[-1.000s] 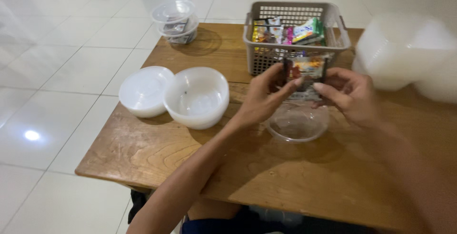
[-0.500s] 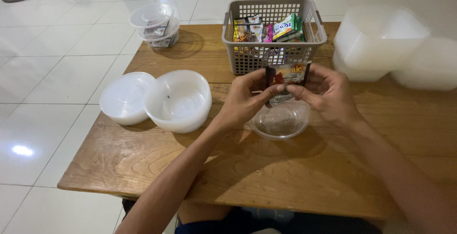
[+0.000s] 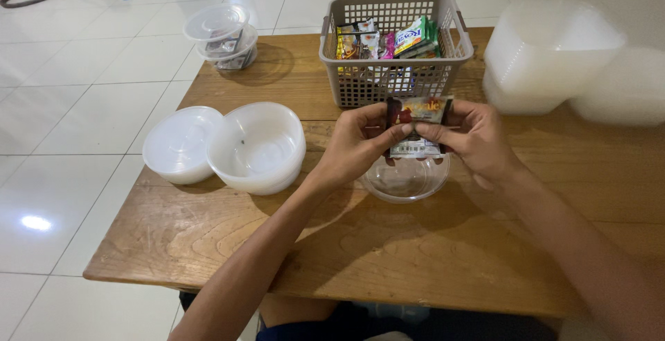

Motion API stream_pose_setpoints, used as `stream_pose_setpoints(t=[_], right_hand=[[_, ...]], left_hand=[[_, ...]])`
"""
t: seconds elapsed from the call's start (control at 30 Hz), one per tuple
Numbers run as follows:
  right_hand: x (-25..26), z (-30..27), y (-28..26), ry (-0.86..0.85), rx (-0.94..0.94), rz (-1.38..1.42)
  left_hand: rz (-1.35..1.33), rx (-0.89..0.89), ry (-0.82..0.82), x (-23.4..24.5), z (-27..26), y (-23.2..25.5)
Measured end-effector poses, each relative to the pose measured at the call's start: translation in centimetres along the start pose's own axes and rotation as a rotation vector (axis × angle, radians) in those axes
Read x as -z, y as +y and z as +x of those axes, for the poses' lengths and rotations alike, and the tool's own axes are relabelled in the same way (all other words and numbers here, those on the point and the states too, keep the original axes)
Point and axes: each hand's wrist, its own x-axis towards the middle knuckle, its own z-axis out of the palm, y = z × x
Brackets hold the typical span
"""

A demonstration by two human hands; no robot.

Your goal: The person opens and closes several translucent plastic containers on a wooden table, then places small snack packets into some of them and secures the lids. The person stacks the filled containers and organizes them on the table.

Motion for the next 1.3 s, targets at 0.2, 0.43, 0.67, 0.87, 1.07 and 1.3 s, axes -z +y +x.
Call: stream_pose_setpoints(t=[0.2,0.43,0.67,0.87,1.07,1.3], right_hand=[[1.2,0.3,0.8,-0.061,-0.121,0.259],[1.3,0.4,0.8,-0.038,-0.115,0.299],[0.1,0.3,-2.1,0.133,0.187,-0.039],[-0.2,-0.4,-4.1,-0.057,0.119,-0.283],[0.0,-0.4,-3.2,-0.042,0.138,-0.390],[-0.3,0.1,-1.7,0.097,0.198,-0.572]], left_hand=[[-0.151,0.040,0.040,0.3,0.2,0.2],[-0.182,0.023,-0.006,1.1,0.4,0.2],[-0.041,-0.069,0.018,0.8,-0.6,1.6],[0.127,-0.168,-0.040,0.9,-0.4,1.9],[0.344,-0.254,0.024,0.9,-0.4,1.3],[0.580,-0.374,0.159,1.3,-0.3,0.6]])
